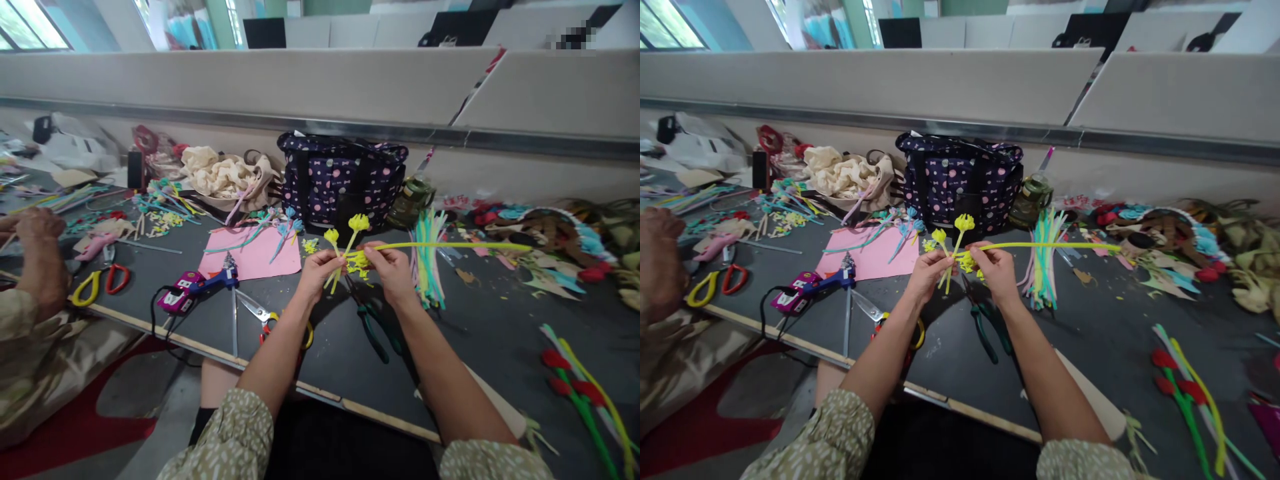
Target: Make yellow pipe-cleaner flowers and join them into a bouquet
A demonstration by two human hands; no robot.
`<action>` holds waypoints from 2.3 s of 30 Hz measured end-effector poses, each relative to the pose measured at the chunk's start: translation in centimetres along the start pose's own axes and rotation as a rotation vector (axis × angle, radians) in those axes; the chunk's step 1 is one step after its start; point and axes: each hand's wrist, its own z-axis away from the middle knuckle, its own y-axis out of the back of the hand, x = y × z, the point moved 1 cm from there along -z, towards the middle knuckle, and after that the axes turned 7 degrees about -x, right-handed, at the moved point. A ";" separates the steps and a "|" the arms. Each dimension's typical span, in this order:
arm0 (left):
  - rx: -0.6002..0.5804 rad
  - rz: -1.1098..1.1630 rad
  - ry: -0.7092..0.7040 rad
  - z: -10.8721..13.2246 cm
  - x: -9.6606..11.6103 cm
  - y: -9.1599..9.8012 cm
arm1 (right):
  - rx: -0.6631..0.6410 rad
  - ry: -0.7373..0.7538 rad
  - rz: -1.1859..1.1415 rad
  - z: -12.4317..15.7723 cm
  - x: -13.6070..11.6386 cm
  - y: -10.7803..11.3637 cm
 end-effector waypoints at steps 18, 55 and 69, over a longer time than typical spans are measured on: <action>0.291 -0.584 -0.536 0.4 0.4 -0.1 | 0.085 0.508 0.742 2.1 -2.5 -0.5; -0.263 -0.243 0.077 0.4 1.0 0.3 | -0.415 0.781 1.366 1.9 -4.8 1.0; -0.329 -0.226 0.128 0.3 0.2 0.5 | -0.538 0.731 1.314 1.1 -3.3 1.4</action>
